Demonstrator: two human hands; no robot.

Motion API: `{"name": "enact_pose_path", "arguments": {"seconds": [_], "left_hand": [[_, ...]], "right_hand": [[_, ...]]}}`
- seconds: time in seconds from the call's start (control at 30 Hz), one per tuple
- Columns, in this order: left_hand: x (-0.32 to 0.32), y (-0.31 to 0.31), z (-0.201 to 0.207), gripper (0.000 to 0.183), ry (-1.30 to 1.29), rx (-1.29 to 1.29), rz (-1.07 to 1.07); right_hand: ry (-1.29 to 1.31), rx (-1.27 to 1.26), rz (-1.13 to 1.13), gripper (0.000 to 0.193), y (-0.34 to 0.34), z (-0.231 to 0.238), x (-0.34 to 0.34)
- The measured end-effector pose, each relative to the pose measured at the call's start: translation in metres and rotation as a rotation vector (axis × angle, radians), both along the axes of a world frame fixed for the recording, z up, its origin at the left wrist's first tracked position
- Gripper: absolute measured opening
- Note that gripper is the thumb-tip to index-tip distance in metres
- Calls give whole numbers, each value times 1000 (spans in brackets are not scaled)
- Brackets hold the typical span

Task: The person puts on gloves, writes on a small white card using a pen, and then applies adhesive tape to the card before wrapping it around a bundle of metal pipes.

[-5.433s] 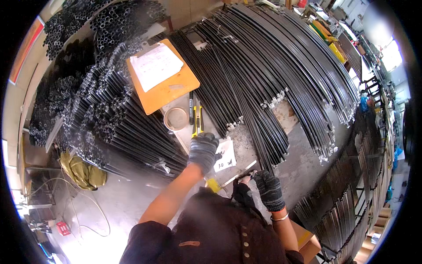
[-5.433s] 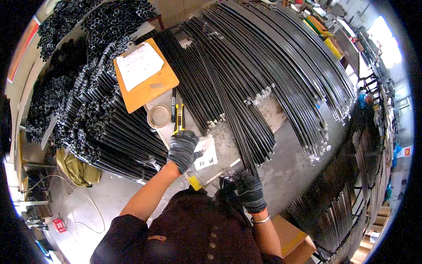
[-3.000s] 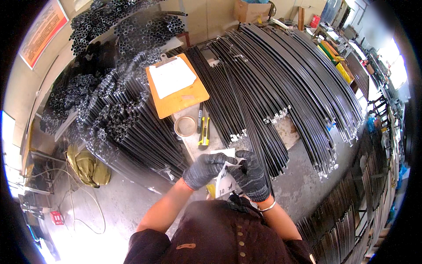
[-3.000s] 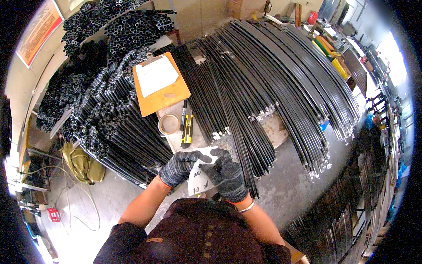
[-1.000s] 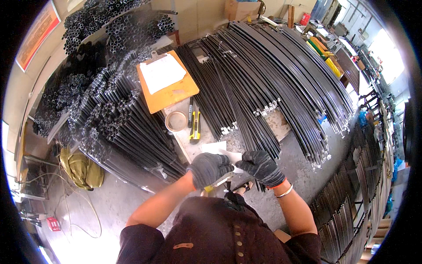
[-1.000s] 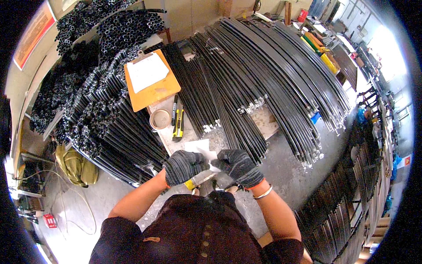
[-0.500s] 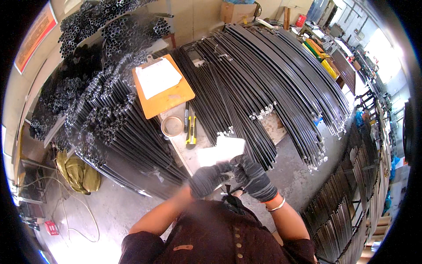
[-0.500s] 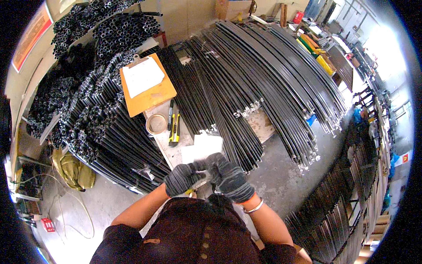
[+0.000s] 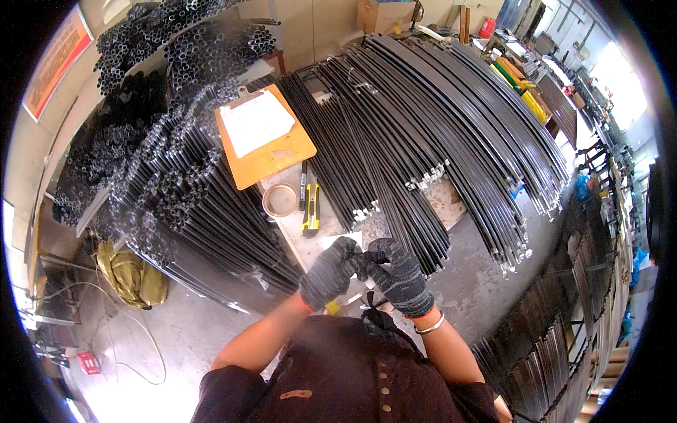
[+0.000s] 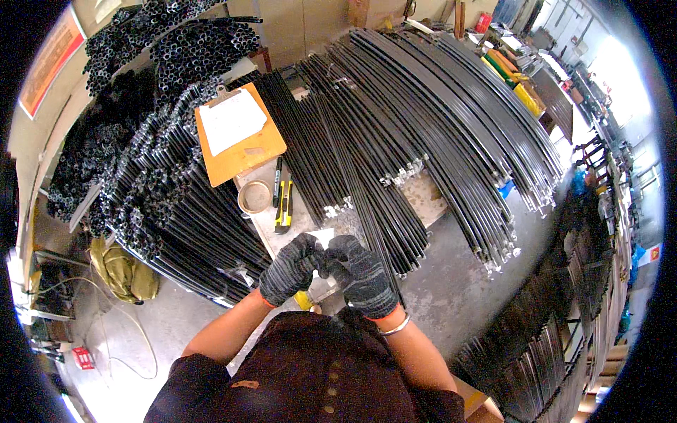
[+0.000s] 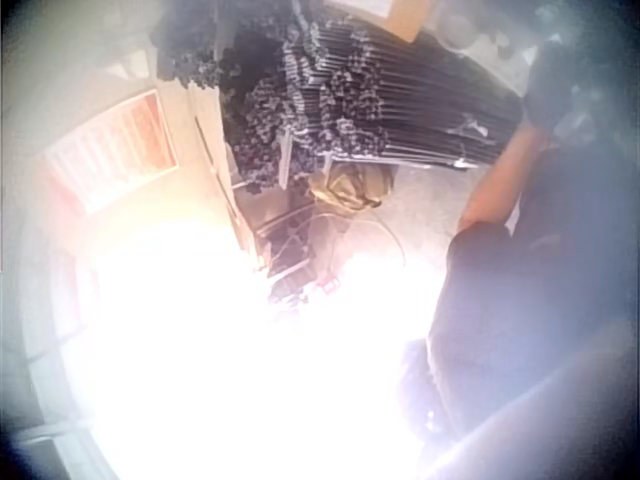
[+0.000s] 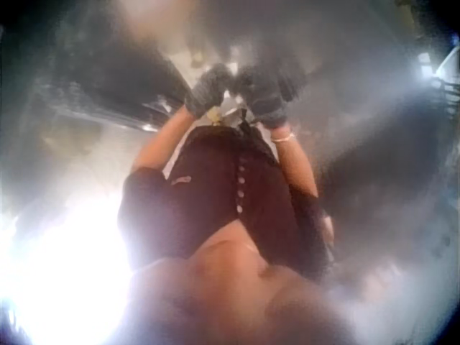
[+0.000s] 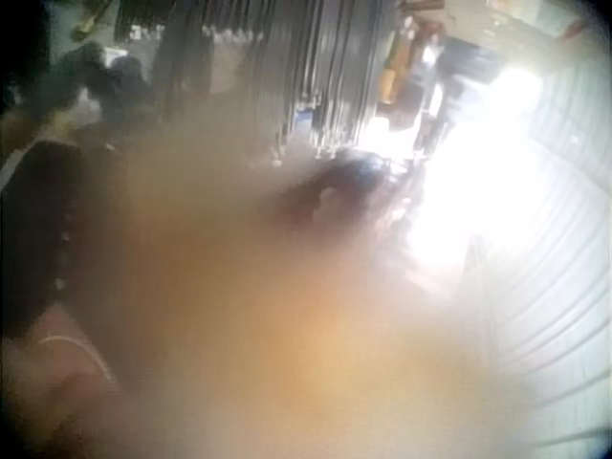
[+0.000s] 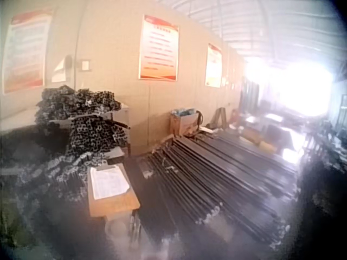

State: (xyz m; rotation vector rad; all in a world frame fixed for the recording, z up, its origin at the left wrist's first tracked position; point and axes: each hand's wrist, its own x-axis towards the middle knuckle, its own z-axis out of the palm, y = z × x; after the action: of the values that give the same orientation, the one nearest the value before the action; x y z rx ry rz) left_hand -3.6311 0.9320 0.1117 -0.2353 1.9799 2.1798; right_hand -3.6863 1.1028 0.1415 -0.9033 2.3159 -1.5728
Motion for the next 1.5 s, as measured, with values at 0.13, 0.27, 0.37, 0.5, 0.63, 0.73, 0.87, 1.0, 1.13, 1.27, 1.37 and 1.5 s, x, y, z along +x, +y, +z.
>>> {"name": "enact_pose_path", "arguments": {"seconds": [0.13, 0.27, 0.37, 0.5, 0.63, 0.73, 0.87, 1.0, 1.13, 1.27, 1.37, 1.5], "left_hand": [[0, 8, -15, 32, 188, -32, 150], [0, 14, -8, 27, 44, -179, 227], [1, 8, -1, 18, 224, -476, 97], [0, 7, 11, 21, 215, -397, 24], [-11, -10, -10, 25, 111, -173, -221], [-13, -24, -15, 33, -35, 64, -325], [-15, -27, -16, 35, -182, 254, -294], [-6, -14, 3, 24, -181, 299, -110], [-9, -13, 7, 19, -103, 145, -66], [-11, -13, 7, 16, 14, -219, -76], [-14, -10, -5, 14, 314, -509, -15], [-14, -7, -10, 12, 428, -877, 7]], "right_hand": [[290, 68, -47, 24, -5, -9, 3], [462, 138, -58, 22, -6, -17, -1], [487, 145, -44, 22, -6, -14, -5], [538, 74, -42, 23, -2, -10, -8], [516, 57, -47, 16, 1, -12, -10], [449, 49, 0, 18, 0, -3, -13], [456, -33, 33, 21, 3, -19, -16], [518, -119, 53, 22, 2, -6, -16], [591, -69, -20, 28, -4, -12, -20], [554, -7, -12, 26, -7, -4, -21], [536, 45, -6, 24, -8, -2, -22], [463, 82, -41, 21, -11, -4, -19]]}}
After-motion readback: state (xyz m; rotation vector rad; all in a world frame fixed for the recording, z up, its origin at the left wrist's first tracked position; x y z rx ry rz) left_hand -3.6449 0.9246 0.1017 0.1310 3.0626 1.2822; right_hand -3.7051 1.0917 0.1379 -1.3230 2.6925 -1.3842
